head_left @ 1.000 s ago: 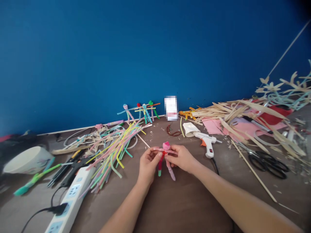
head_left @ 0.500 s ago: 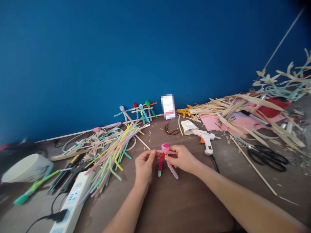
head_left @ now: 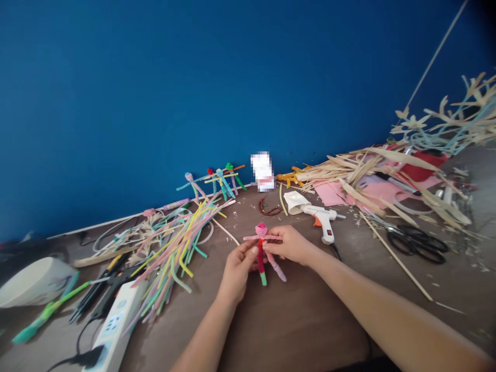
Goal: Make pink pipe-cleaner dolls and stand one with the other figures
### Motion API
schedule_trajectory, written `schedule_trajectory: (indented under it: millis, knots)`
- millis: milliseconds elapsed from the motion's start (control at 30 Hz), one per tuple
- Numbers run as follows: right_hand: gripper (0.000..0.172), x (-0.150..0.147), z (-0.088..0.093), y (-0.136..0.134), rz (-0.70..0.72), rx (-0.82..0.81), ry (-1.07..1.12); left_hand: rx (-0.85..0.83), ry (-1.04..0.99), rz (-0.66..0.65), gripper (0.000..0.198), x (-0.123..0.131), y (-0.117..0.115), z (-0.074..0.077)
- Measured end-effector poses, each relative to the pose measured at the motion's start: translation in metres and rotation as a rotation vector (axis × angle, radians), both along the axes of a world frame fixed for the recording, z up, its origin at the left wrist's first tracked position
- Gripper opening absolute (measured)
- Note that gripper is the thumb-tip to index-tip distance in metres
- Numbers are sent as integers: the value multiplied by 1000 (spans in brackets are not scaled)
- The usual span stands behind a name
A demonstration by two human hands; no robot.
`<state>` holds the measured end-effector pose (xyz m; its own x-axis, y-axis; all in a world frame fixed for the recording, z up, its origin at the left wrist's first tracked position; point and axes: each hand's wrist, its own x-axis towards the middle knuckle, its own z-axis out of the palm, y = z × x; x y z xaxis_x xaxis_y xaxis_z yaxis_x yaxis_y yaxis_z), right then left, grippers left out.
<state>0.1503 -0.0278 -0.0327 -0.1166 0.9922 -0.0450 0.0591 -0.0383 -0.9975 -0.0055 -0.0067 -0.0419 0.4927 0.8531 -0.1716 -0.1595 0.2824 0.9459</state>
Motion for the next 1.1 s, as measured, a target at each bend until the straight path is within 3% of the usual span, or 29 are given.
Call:
schedule_trajectory:
  millis: [100, 233, 400, 733, 900, 1100]
  knots:
    - [17, 3, -1, 3, -7, -21, 74, -23, 10, -85, 32, 2, -1, -1]
    - [37, 5, -2, 5, -51, -75, 273, -46, -42, 9, 28, 2, 1, -4]
    - [23, 2, -5, 4, 21, -162, 235, -66, -124, 107, 25, 2, 4, -8]
    - [24, -10, -14, 2, -58, -126, 138, -56, -187, 1, 42, 11, 0, -9]
    - [22, -11, -14, 2, -87, -103, 98, -101, -223, 65, 25, 13, 4, -11]
    - [24, -13, -18, 2, -64, -111, 69, -111, -208, 73, 29, 21, 9, -7]
